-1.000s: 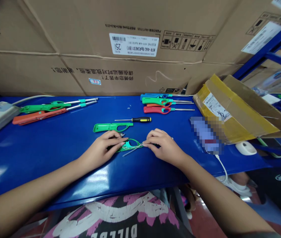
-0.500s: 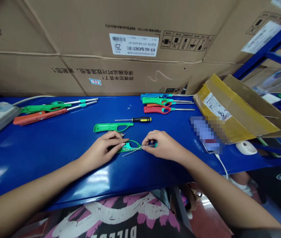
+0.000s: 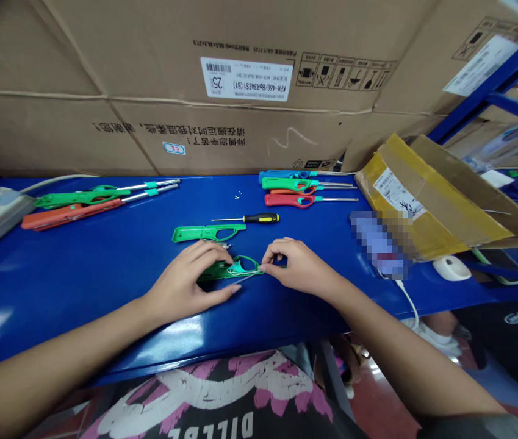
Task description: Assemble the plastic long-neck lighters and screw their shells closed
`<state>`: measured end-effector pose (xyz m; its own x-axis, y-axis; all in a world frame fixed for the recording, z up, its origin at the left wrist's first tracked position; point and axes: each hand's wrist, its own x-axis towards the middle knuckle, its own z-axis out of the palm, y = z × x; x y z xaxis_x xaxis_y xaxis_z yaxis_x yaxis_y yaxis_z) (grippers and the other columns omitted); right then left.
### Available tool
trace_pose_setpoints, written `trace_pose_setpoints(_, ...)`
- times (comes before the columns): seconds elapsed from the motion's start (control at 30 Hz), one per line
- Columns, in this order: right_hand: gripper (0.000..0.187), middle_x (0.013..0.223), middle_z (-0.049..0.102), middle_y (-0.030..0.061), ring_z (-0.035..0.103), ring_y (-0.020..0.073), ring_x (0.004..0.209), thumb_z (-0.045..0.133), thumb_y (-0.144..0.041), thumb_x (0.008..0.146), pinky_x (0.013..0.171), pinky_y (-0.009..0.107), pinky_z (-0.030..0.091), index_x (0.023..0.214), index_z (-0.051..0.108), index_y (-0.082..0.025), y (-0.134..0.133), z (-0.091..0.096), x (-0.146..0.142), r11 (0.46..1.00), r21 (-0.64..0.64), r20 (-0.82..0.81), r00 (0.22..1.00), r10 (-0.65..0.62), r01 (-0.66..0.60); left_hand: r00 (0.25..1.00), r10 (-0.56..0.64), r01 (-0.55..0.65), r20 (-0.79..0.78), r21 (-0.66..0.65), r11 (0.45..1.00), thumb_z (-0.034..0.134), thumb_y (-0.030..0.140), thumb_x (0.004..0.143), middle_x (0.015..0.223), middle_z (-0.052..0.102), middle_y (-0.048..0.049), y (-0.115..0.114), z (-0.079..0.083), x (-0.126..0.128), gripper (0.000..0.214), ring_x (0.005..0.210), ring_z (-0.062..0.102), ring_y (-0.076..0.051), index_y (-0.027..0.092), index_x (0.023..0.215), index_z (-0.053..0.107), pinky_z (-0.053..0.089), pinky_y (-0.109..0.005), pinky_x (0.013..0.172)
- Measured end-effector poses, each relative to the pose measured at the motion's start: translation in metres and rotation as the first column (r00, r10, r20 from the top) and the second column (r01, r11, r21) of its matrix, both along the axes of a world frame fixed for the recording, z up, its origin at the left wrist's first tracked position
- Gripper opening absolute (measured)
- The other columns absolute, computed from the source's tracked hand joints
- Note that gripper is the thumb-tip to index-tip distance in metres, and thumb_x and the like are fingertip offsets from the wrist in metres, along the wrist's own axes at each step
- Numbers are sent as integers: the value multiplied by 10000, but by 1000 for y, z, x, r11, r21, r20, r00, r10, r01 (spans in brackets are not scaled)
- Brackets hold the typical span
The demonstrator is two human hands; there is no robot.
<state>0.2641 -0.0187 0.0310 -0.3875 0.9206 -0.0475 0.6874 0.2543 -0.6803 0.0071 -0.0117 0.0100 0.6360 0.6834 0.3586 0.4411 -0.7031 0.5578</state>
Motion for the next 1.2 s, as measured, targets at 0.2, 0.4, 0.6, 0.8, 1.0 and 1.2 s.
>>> trace_pose_setpoints(0.2,70,1010,702,46,616,206,954,680,-237,903,927,402,448,972,671,-232,-17,-2,-11,974,224,2,999,41,-40,987,-27,43,-161,93,995,729,465,840,1129,680,-70,6,17,-10,324,1041,632,-264,210,1011,626,501,-423,916)
trace_pose_setpoints(0.4,179,1070,681,37,591,212,1037,707,-264,901,985,405,412,1062,631,-252,-27,-9,-20,966,251,-1,998,69,-66,910,-108,141,-401,53,989,732,435,849,1100,699,-45,22,42,-31,330,1000,660,-272,229,1094,654,517,-398,841)
trace_pose_setpoints(0.6,126,1060,642,42,549,214,1019,680,-270,922,911,383,410,1038,639,-244,-26,-10,-25,944,285,102,985,141,-165,921,-84,112,-379,53,992,644,468,921,1145,693,-50,39,44,-46,330,1054,643,-250,234,1152,661,507,-389,904)
trace_pose_setpoints(0.8,65,1033,632,44,542,203,985,616,-274,968,858,361,393,956,665,-234,-26,-9,-34,924,324,145,976,164,-204,953,-3,42,-304,120,992,592,358,972,1137,650,-86,55,28,-49,282,1023,605,-240,232,1205,691,484,-401,921)
trace_pose_setpoints(1.0,77,994,662,35,553,197,938,593,-249,977,827,360,375,923,645,-232,-25,-17,-40,939,327,98,992,74,-103,960,20,22,-278,151,988,588,344,984,1101,638,-89,48,9,-34,244,961,595,-226,225,1149,722,494,-394,880)
trace_pose_setpoints(1.2,70,941,694,28,570,192,887,592,-233,977,783,344,368,921,633,-223,-26,-21,-43,939,343,32,999,16,-26,973,15,30,-232,192,981,586,318,990,1046,658,-82,47,7,-33,209,919,601,-208,203,1067,742,497,-364,842)
